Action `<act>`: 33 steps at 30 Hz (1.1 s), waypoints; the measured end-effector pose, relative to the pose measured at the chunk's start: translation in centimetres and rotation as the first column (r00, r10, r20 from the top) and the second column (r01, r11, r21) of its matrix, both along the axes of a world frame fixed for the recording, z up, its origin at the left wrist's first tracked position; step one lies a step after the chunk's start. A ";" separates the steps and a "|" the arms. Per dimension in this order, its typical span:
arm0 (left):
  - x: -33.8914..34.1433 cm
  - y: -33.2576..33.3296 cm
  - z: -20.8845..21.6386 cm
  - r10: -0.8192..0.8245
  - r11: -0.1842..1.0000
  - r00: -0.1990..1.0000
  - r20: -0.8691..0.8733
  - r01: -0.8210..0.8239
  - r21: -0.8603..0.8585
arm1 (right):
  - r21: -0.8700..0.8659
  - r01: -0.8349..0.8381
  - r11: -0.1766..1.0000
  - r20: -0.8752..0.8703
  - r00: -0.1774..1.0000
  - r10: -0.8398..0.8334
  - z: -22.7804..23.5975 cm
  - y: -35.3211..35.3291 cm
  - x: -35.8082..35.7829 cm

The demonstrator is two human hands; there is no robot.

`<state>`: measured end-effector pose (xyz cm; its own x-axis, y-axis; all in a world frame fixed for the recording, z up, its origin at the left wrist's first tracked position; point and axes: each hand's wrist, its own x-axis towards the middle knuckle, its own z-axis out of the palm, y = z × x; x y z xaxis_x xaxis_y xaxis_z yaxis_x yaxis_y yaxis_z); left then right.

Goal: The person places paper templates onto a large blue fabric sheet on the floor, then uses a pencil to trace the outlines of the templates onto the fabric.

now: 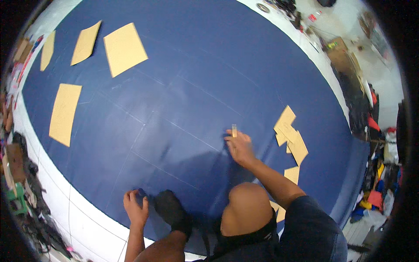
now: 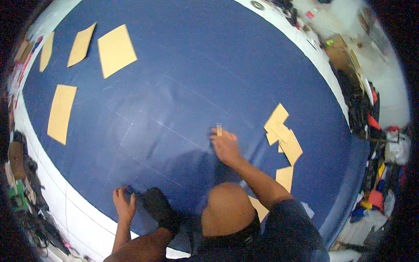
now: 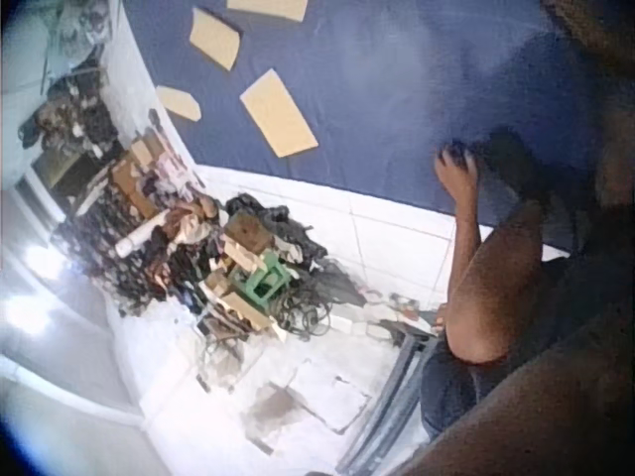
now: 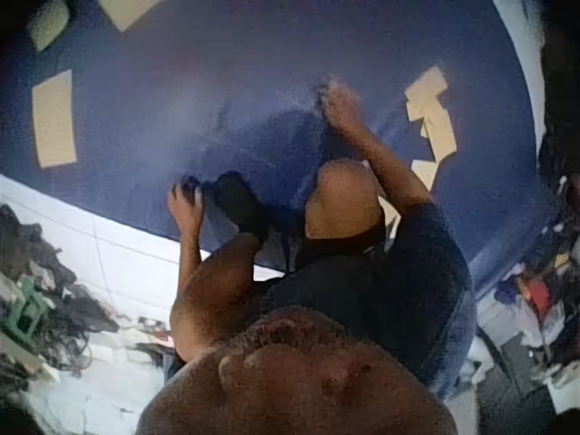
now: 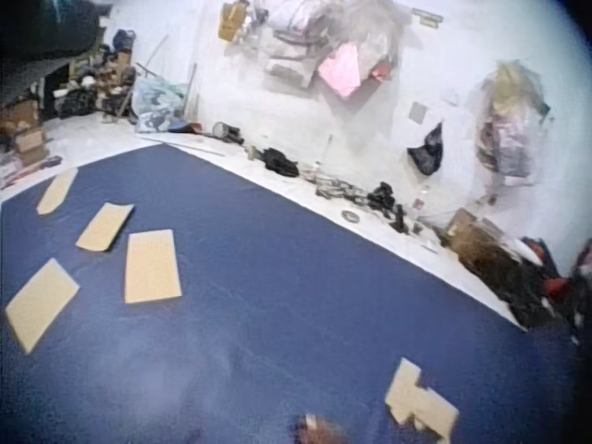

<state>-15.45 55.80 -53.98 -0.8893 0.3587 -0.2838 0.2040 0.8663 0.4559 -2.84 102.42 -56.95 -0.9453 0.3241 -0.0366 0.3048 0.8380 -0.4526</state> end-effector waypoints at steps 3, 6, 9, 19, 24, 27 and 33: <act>2.2 0.1 -1.0 -0.081 0.996 0.992 -0.092 0.078 -0.031 | 0.180 0.417 0.891 -0.103 0.909 -0.404 -1.1 2.3 10.8; 3.2 0.0 -2.1 -0.091 0.994 0.994 -0.053 0.087 -0.071 | 0.299 0.653 0.696 -0.053 0.740 -0.671 -1.5 2.0 17.7; 3.2 -0.3 -2.7 -0.103 0.990 0.994 -0.025 0.100 -0.096 | 0.312 0.697 0.646 0.011 0.677 -0.736 -1.8 0.3 21.8; 0.3 -0.3 0.9 -0.026 0.999 0.987 0.159 0.019 0.040 | 0.047 0.578 0.815 0.150 0.802 -0.578 1.7 -8.5 25.1; -8.1 0.4 11.6 0.158 0.921 0.885 0.437 -0.292 0.258 | 0.010 0.616 0.787 0.329 0.742 -0.584 4.1 -11.6 30.8; -9.3 4.8 25.0 -0.046 0.773 0.911 0.409 -0.227 0.592 | -0.032 0.588 0.808 0.280 0.782 -0.557 4.4 -13.2 31.1; 2.4 7.7 42.9 -0.432 -0.157 0.737 0.519 -0.629 0.762 | -0.069 0.630 0.774 0.148 0.774 -0.616 -0.9 -14.9 33.6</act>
